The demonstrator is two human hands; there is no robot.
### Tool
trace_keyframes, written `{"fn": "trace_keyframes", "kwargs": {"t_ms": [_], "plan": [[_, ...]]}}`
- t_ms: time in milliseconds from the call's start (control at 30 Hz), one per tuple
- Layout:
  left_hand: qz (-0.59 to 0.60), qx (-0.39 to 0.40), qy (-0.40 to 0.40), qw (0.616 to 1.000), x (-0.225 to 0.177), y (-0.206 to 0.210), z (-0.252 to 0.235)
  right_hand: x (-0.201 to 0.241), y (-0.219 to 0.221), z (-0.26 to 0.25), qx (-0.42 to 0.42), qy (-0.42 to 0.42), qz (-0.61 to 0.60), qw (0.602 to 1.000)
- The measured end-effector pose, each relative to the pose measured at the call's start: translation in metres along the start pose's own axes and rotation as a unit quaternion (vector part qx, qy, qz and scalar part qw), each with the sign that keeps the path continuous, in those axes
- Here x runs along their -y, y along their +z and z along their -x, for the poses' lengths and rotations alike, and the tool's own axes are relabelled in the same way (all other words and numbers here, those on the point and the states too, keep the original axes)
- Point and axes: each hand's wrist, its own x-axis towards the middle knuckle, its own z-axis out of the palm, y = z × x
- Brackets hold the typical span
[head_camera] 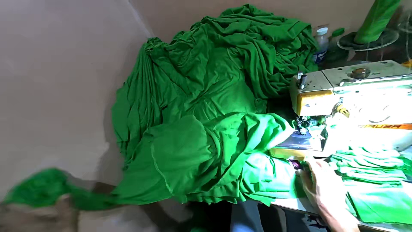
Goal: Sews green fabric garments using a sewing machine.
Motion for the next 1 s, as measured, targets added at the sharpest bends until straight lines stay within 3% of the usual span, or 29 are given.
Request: {"fn": "trace_keyframes", "kwargs": {"t_ms": [100, 167, 267, 333, 433, 500, 533, 633, 700, 767, 800, 867, 933, 1000], "plan": [[0.126, -0.003, 0.219, 0.968, -0.077, 0.033, 0.042, -0.001, 0.002, 0.0, 0.036, 0.006, 0.044, 0.998], [0.226, 0.017, 0.271, 0.935, -0.176, 0.043, 0.076, 0.004, -0.008, -0.007, 0.084, 0.033, 0.049, 0.995], [0.314, 0.101, 0.349, 0.877, -0.288, 0.063, 0.128, 0.016, -0.026, -0.022, 0.169, 0.091, 0.046, 0.98], [0.352, 0.191, 0.361, 0.842, -0.346, 0.076, 0.158, 0.016, -0.027, -0.026, 0.158, 0.09, 0.033, 0.983], [0.248, 0.377, 0.33, 0.829, -0.403, 0.088, 0.179, 0.016, -0.027, -0.024, 0.188, 0.105, 0.038, 0.976], [0.188, 0.415, 0.304, 0.837, -0.419, 0.092, 0.179, 0.011, -0.018, -0.015, 0.179, 0.103, 0.04, 0.978], [0.172, 0.43, 0.294, 0.836, -0.421, 0.091, 0.173, 0.006, -0.013, -0.011, 0.158, 0.086, 0.041, 0.983], [0.232, 0.476, 0.22, 0.819, -0.397, 0.086, 0.138, 0.003, -0.021, -0.008, 0.206, 0.062, 0.019, 0.976], [0.342, 0.474, 0.067, 0.809, -0.364, 0.075, 0.105, 0.006, -0.034, -0.004, 0.206, 0.042, -0.023, 0.977], [0.406, 0.398, -0.061, 0.82, -0.326, 0.044, 0.068, 0.007, -0.045, 0.009, 0.15, -0.031, -0.072, 0.986], [0.395, 0.344, -0.07, 0.849, -0.3, 0.024, 0.049, 0.007, -0.049, 0.017, 0.108, -0.075, -0.102, 0.986], [0.322, 0.239, 0.001, 0.916, -0.234, -0.016, 0.011, 0.011, -0.056, 0.028, 0.047, -0.131, -0.148, 0.979], [0.244, 0.118, 0.088, 0.959, -0.168, -0.061, -0.015, 0.021, -0.068, 0.031, 0.081, -0.139, -0.161, 0.974], [0.187, 0.022, 0.13, 0.974, -0.125, -0.119, -0.02, 0.034, -0.079, 0.029, 0.151, -0.144, -0.174, 0.962]]}}
